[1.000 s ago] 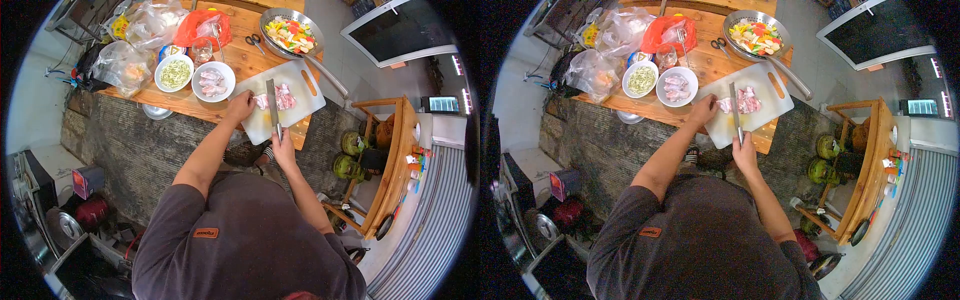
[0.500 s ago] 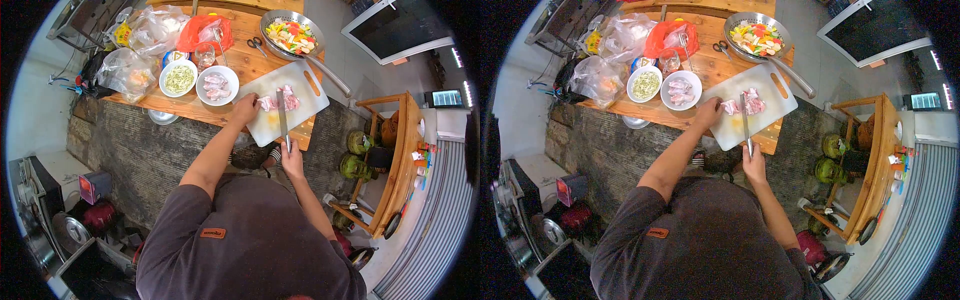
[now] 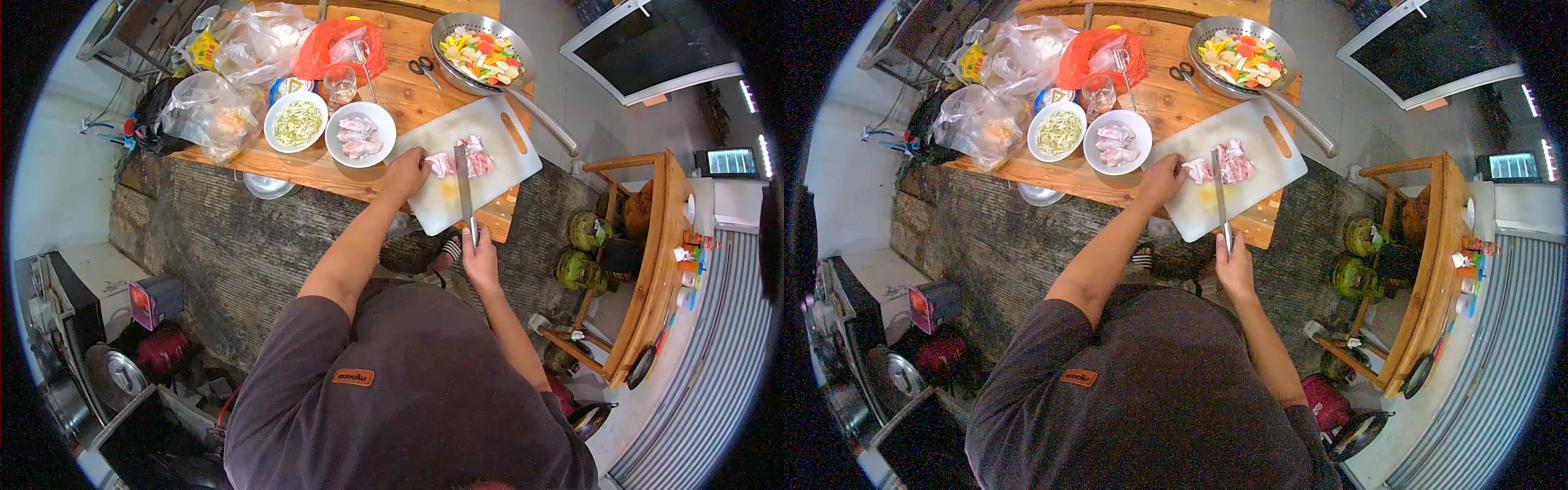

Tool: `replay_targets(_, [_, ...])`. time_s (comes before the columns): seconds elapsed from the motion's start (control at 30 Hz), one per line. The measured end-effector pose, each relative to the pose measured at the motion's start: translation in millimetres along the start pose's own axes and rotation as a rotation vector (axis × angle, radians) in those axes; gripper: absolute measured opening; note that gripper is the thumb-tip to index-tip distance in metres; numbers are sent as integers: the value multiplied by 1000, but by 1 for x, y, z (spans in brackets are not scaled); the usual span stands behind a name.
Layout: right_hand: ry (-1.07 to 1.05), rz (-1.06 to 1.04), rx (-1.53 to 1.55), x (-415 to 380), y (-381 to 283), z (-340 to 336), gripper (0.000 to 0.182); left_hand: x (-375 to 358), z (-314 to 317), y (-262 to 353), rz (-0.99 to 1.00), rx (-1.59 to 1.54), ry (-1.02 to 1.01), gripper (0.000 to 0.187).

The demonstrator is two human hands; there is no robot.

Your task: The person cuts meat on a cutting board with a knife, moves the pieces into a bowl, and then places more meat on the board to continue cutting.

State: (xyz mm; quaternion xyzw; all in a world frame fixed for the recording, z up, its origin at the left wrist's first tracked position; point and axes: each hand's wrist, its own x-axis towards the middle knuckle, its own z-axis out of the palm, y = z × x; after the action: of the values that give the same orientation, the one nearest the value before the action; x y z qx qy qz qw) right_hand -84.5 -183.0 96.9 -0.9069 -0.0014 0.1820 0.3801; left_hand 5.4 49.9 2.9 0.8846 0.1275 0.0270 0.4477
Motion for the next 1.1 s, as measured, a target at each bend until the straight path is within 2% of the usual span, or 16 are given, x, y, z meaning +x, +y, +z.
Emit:
replay_targets(0.2, [-23, 43, -5, 5, 3, 0, 43, 2, 4, -5, 10, 0, -1, 28])
replay_targets(0.43, [16, -29, 48, 16, 11, 9, 42, 2, 6, -9, 39, 24, 9, 31])
replay_targets(0.57, [-5, -80, -1, 22, 2, 11, 38, 4, 6, -7, 7, 37, -17, 31])
replay_targets(0.63, [-2, -124, -24, 29, -1, 15, 38, 2, 6, -6, 8, -3, 13, 25])
replay_targets(0.93, [38, -185, -142, 58, -16, 33, 36, 0, 7, -6, 46, -9, 44, 27])
replay_targets(1.1, [-18, -174, -173, 69, -17, 33, 39, 0, 4, -4, 33, 0, 31, 27])
